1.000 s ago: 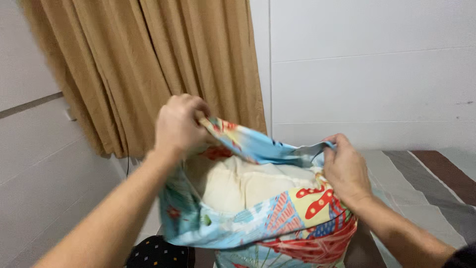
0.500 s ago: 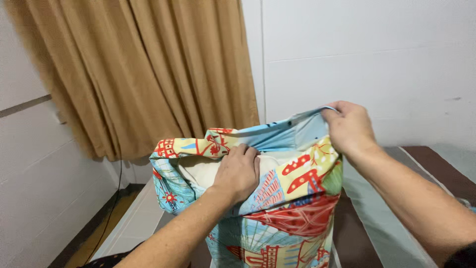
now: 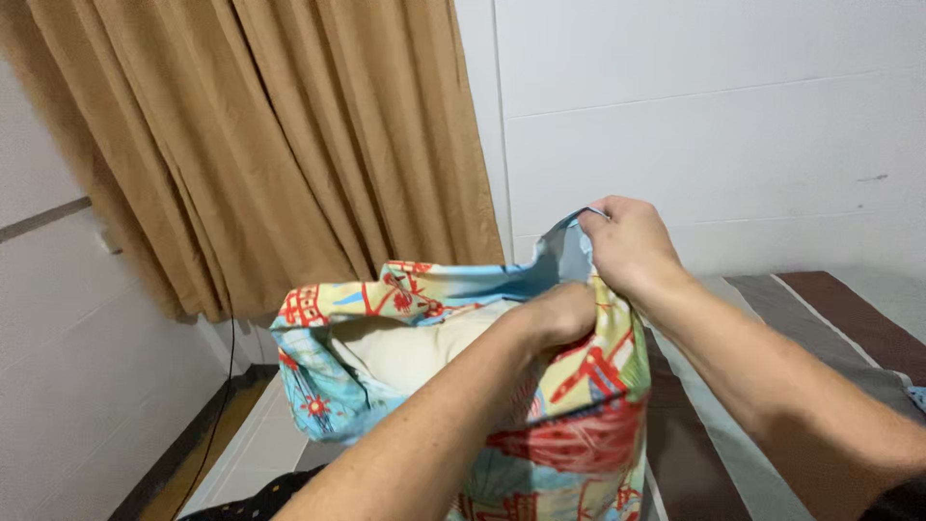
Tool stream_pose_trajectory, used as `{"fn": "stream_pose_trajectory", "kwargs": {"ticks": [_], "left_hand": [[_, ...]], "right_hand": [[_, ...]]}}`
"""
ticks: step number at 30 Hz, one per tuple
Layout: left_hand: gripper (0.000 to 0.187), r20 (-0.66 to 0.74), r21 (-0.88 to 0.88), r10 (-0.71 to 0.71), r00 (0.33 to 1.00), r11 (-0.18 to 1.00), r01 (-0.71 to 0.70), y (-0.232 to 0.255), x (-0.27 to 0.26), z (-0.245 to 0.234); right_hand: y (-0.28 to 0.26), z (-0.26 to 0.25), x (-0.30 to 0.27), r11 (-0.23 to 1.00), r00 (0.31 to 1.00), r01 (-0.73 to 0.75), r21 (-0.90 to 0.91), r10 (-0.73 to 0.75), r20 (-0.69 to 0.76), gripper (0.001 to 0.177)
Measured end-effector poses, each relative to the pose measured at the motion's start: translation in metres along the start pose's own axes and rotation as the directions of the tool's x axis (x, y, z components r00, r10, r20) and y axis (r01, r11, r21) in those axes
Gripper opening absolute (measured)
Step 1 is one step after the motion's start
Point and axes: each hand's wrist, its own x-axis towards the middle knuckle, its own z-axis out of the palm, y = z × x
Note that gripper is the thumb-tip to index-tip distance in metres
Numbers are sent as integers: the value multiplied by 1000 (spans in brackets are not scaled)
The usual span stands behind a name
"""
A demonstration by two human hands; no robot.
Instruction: The person inserts a white pillow into a light blue patterned pillowcase on a bed. They align the corners, push the pillow in, and smooth the case before placing the finished pillow on the bed.
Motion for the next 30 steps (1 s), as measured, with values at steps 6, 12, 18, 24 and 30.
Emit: {"fn": "stream_pose_trajectory", "kwargs": {"ticks": [6,12,18,24,30], "left_hand": [[39,119,-933,7,993,342,109,20,-19,-10],[38,197,-915,195,961,390,108,44,-36,-11],[45,-234,502,215,948,862,-72,47,-92,14],[52,-100,401,135,986,912,-84,49,-105,-36],[55,-57,620,205,977,775,-126,6,-93,2]], "right_hand": [[24,-12,25,976,980,-173,132,156,126,20],[40,-18,50,943,981,-168,288,130,146,17],[39,-35,52,935,981,-192,298,174,84,20],[33,-28,48,944,990,-137,299,124,61,21],[27,-27,49,794,976,-215,568,161,143,25]]}}
